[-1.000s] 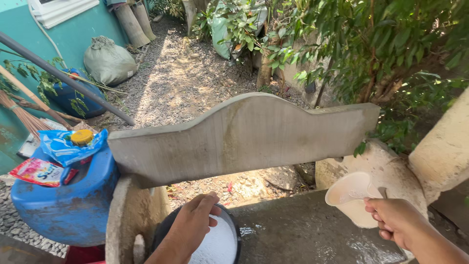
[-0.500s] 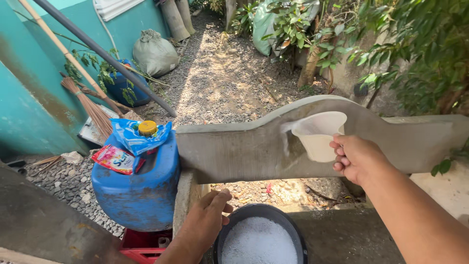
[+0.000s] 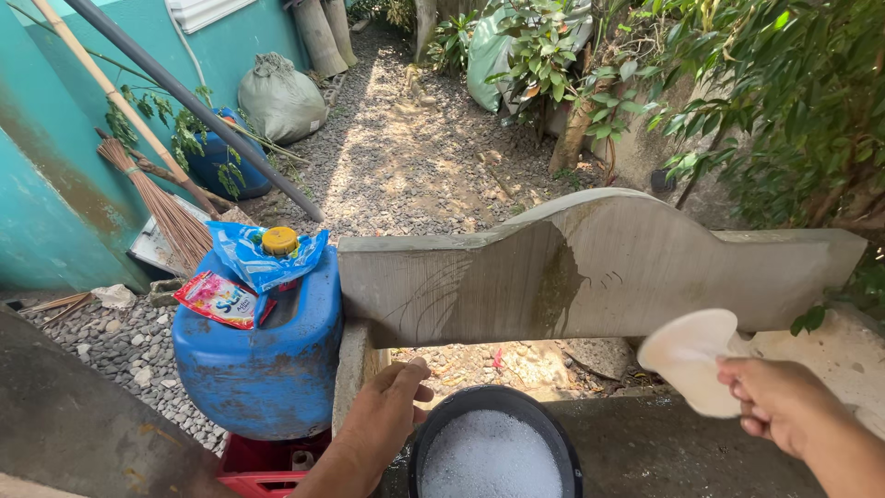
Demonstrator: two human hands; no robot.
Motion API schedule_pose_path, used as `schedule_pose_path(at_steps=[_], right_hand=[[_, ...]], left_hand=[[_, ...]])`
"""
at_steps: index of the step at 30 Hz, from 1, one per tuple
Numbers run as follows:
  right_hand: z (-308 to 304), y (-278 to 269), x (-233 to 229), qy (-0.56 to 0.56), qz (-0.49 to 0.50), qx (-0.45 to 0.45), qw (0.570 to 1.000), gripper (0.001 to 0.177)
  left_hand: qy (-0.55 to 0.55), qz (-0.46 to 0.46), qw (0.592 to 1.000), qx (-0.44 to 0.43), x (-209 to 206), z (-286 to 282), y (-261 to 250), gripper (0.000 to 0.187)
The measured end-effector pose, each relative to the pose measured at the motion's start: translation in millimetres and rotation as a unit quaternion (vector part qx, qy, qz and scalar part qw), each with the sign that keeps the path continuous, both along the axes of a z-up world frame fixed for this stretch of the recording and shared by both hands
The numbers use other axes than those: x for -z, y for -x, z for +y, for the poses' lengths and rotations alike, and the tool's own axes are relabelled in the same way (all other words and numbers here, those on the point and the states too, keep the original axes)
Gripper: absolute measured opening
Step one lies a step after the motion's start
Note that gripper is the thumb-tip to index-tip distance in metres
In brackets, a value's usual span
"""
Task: The person prepares soapy water by pouring detergent powder from a packet into a bucket and then adding water using a plastic scoop.
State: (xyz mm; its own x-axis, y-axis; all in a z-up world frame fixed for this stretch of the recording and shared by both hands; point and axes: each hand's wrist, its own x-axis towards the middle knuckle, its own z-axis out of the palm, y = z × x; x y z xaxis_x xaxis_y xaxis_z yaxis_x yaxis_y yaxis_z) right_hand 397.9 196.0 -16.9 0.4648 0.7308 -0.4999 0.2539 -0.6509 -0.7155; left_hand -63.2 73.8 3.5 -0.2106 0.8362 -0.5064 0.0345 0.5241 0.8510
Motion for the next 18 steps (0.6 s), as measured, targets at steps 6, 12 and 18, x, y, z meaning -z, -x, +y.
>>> schedule_pose_path(at_steps=[6, 12, 18], right_hand=[[25, 70, 1, -0.043, -0.081, -0.061, 0.994, 0.032], [41, 188, -73, -0.107, 0.079, -0.124, 0.983, 0.016], [25, 210, -91, -0.049, 0.236, -0.146, 0.960, 0.027]], left_hand=[[-0.005, -0.010, 1.000, -0.005, -5, -9, 7, 0.051], [-0.041, -0.027, 0.999, -0.023, 0, -21, 23, 0.049], [-0.042, -0.020, 0.997, -0.062, 8, -32, 43, 0.049]])
